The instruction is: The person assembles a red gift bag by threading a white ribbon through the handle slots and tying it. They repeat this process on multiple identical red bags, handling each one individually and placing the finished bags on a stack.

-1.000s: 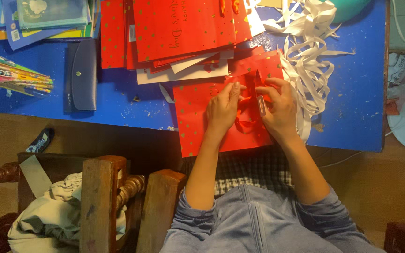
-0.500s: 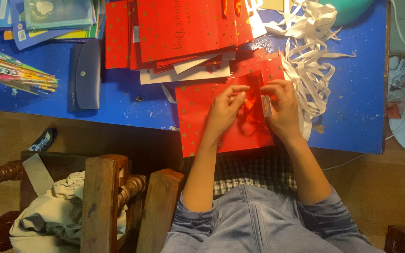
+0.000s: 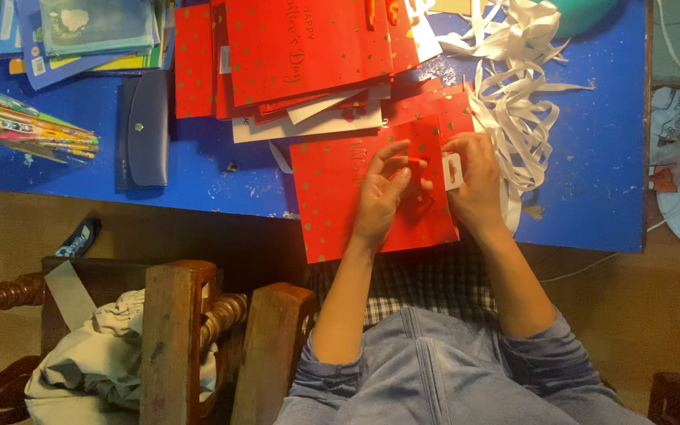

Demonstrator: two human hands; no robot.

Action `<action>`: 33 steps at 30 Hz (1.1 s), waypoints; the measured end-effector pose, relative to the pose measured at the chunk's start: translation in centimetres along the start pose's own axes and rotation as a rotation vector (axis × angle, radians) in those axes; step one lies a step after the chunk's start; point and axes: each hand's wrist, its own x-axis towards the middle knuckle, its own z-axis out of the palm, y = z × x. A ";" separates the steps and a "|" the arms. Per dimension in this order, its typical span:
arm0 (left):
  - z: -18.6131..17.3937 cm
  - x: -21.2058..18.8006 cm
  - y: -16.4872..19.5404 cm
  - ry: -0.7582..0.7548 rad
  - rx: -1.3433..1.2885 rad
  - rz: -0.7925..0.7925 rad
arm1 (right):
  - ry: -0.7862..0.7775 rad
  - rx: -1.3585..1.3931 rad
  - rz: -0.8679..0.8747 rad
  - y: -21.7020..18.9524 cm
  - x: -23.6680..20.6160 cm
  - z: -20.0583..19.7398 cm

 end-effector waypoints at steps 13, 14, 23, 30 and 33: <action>3.2 0.1 -0.4 0.107 1.166 0.197 | 0.164 0.904 0.383 2.4 -0.9 0.4; 3.8 -0.2 -0.5 0.094 1.236 0.300 | 0.157 0.990 0.389 2.5 -0.8 0.2; 4.6 -1.0 -1.0 0.229 0.979 0.142 | 0.009 1.114 0.374 1.3 -1.4 -3.0; 6.1 -2.9 1.2 0.183 0.837 0.486 | -0.440 0.563 0.309 0.2 -1.9 -1.6; 6.9 -3.9 3.2 0.216 0.846 0.411 | -0.609 0.551 0.371 -0.6 -2.4 -2.0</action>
